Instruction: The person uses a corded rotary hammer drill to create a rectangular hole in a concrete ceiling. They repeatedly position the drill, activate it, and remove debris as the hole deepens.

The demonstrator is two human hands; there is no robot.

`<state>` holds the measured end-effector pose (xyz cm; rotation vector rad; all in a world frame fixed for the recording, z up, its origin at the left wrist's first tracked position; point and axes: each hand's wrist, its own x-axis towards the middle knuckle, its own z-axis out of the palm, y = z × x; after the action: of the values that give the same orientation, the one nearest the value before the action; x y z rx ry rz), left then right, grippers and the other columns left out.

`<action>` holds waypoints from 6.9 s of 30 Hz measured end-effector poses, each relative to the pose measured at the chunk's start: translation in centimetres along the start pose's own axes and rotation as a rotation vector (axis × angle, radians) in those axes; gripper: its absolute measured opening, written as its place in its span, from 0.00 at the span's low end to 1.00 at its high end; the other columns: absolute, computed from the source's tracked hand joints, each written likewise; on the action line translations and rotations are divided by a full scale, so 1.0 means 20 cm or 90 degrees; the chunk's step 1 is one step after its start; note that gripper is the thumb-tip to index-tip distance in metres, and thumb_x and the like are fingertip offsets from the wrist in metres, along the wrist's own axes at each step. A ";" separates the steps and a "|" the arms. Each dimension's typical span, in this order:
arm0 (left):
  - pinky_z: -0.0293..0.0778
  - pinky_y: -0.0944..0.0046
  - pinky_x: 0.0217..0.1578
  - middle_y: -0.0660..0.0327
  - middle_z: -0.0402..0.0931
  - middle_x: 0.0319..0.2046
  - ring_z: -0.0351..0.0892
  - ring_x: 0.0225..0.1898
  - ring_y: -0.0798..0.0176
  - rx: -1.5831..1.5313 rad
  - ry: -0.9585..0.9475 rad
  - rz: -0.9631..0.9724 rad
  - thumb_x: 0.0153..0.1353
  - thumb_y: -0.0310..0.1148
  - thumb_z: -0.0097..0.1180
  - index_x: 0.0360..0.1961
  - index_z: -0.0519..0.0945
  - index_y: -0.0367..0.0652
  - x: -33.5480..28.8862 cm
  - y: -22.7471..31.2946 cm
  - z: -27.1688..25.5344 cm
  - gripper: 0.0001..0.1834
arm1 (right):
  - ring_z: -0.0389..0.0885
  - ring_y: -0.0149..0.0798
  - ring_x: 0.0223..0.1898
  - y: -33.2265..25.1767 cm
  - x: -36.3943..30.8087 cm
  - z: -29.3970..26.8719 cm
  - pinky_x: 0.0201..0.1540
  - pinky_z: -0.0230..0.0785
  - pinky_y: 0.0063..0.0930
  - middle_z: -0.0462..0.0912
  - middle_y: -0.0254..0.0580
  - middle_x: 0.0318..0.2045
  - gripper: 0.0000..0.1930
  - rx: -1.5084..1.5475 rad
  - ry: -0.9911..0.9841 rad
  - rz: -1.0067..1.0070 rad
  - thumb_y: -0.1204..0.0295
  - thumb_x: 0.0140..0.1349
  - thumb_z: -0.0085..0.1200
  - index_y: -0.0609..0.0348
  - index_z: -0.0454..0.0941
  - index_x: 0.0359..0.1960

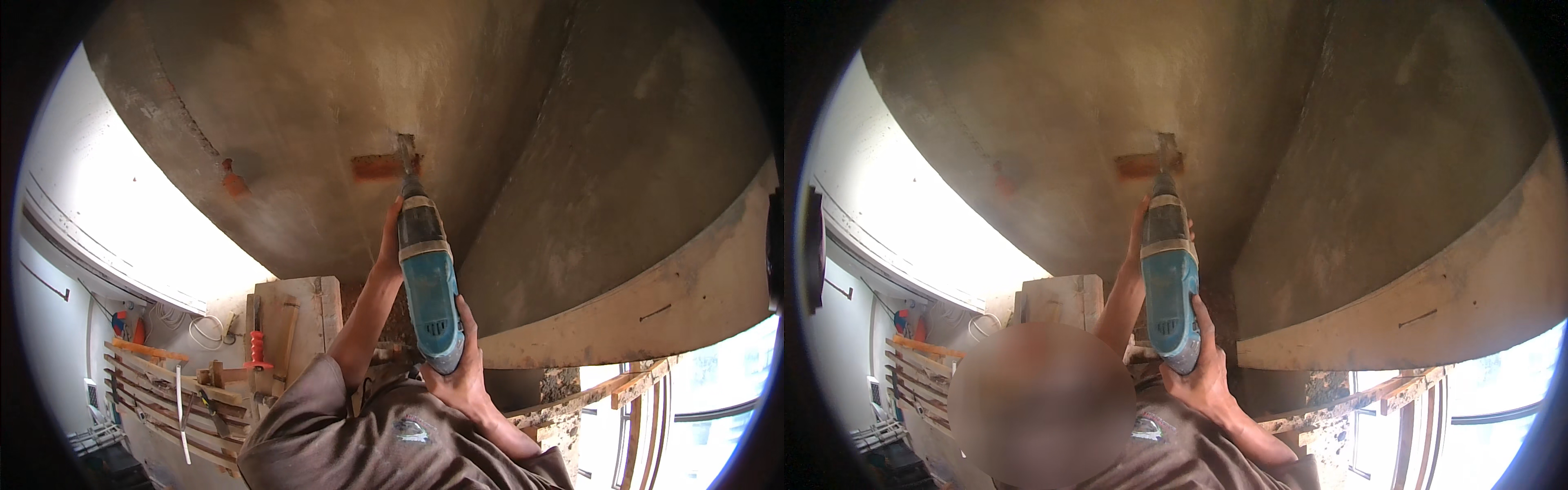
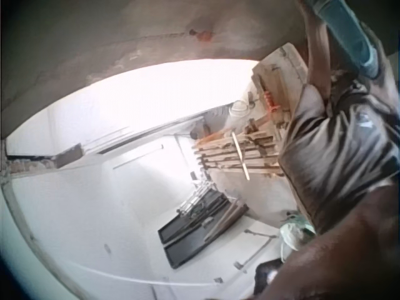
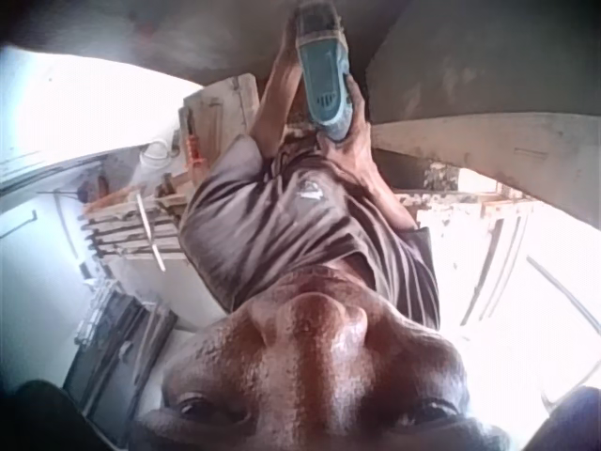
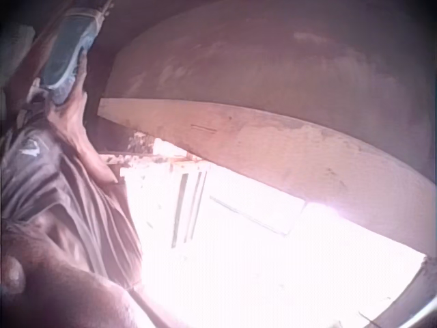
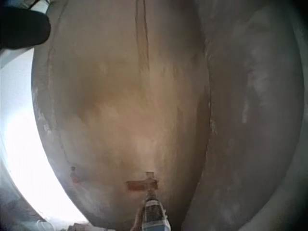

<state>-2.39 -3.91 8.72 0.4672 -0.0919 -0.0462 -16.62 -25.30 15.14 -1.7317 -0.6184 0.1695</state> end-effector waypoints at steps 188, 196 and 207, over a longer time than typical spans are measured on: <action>0.83 0.57 0.43 0.58 0.83 0.37 0.85 0.38 0.60 -0.060 0.076 -0.041 0.70 0.57 0.48 0.46 0.79 0.45 0.10 -0.11 0.02 0.25 | 0.84 0.43 0.51 0.10 0.03 -0.15 0.58 0.73 0.35 0.84 0.54 0.48 0.51 0.046 0.086 0.081 0.77 0.49 0.60 0.64 0.43 0.75; 0.83 0.56 0.42 0.58 0.83 0.38 0.85 0.39 0.60 -0.049 0.074 -0.028 0.70 0.57 0.48 0.46 0.79 0.46 0.18 -0.08 -0.08 0.25 | 0.84 0.44 0.52 0.13 0.12 -0.13 0.58 0.73 0.37 0.84 0.55 0.47 0.50 0.024 0.062 0.056 0.76 0.51 0.59 0.64 0.43 0.75; 0.84 0.55 0.38 0.55 0.84 0.35 0.86 0.35 0.56 -0.082 0.081 -0.030 0.71 0.60 0.40 0.44 0.81 0.43 0.08 -0.14 0.01 0.31 | 0.85 0.48 0.50 0.03 0.00 -0.17 0.56 0.75 0.40 0.85 0.55 0.46 0.51 -0.006 0.024 0.076 0.78 0.53 0.59 0.63 0.39 0.75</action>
<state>-0.84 -6.64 7.68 0.3420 0.0465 -0.0686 -15.00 -28.35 15.43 -1.7786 -0.4896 0.2180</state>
